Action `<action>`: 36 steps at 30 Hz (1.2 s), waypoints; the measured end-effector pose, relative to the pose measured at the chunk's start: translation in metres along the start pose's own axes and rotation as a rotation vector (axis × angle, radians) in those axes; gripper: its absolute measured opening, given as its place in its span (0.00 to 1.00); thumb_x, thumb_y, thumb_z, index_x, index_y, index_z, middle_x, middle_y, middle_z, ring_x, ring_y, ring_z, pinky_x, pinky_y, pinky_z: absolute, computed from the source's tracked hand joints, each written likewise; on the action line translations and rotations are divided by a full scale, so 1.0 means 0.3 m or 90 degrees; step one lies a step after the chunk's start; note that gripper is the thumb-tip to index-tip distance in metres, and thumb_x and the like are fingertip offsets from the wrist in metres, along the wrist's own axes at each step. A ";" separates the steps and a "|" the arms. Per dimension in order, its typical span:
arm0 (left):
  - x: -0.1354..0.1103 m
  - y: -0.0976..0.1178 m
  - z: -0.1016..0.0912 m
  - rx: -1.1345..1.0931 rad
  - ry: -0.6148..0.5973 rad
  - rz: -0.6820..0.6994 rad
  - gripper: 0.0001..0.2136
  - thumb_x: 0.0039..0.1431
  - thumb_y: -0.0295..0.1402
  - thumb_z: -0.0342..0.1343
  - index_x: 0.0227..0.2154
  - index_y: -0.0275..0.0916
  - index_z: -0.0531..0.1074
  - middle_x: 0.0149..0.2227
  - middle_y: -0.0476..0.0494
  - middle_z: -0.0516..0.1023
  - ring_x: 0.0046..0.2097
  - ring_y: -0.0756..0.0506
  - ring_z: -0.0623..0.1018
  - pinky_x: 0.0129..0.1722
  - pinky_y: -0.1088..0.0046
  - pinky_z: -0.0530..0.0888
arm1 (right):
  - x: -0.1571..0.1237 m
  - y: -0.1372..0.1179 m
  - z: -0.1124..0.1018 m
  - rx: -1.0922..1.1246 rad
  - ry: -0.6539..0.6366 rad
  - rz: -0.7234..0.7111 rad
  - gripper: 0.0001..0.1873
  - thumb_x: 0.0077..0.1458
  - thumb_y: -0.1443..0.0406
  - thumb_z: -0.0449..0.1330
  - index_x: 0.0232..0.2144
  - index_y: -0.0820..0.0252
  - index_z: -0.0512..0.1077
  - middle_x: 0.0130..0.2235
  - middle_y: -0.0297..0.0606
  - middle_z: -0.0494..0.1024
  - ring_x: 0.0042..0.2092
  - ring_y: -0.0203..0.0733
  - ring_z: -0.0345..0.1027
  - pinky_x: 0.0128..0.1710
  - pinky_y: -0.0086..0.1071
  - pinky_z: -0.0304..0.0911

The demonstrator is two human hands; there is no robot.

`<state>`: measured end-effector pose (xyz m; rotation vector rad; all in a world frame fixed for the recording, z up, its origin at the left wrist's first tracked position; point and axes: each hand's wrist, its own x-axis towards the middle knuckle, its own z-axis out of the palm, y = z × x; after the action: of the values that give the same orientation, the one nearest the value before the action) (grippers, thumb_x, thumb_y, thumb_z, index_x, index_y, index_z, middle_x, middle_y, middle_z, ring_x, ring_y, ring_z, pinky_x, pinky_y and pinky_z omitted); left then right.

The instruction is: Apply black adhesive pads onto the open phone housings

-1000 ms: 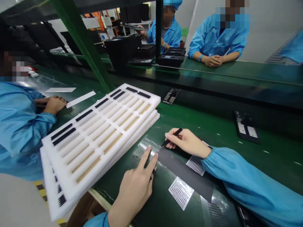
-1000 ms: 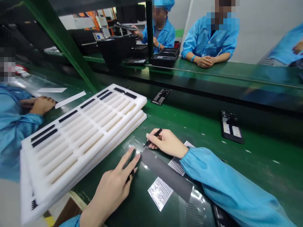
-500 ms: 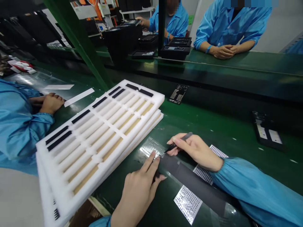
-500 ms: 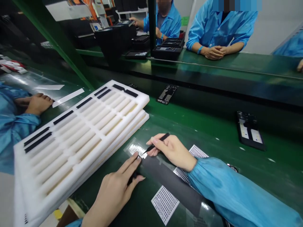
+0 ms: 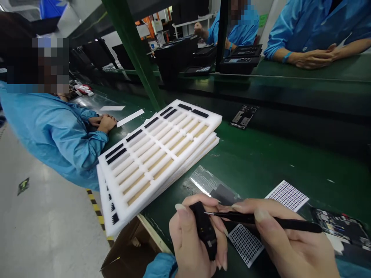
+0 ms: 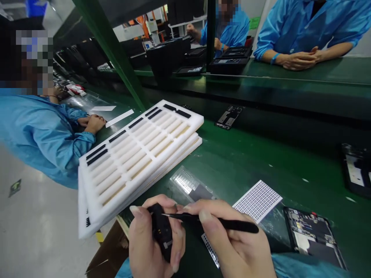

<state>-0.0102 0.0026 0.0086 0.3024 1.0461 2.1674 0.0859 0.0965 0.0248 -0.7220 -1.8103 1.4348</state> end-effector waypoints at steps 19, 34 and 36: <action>-0.022 -0.014 0.024 0.048 0.044 0.005 0.24 0.64 0.55 0.51 0.34 0.38 0.78 0.12 0.50 0.70 0.11 0.55 0.63 0.13 0.84 0.58 | -0.041 -0.001 -0.001 -0.028 -0.010 -0.058 0.11 0.65 0.57 0.57 0.39 0.41 0.81 0.39 0.32 0.85 0.40 0.47 0.82 0.37 0.32 0.78; -0.005 0.004 -0.021 0.097 0.045 0.092 0.11 0.66 0.38 0.51 0.45 0.42 0.76 0.24 0.48 0.76 0.17 0.53 0.70 0.18 0.80 0.66 | 0.017 -0.010 -0.059 -0.061 0.073 -0.115 0.10 0.65 0.56 0.59 0.38 0.43 0.81 0.38 0.30 0.86 0.40 0.42 0.82 0.41 0.27 0.77; 0.019 0.030 -0.035 0.143 0.064 0.140 0.10 0.66 0.35 0.50 0.45 0.44 0.74 0.28 0.49 0.77 0.15 0.52 0.69 0.13 0.79 0.65 | 0.087 -0.003 -0.148 -0.082 0.193 -0.066 0.13 0.64 0.53 0.59 0.33 0.47 0.81 0.35 0.34 0.85 0.37 0.43 0.82 0.40 0.30 0.78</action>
<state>-0.0237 -0.0037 0.0081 0.4329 1.3726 2.2800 0.1060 0.1425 0.0367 -0.8480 -1.6857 1.0850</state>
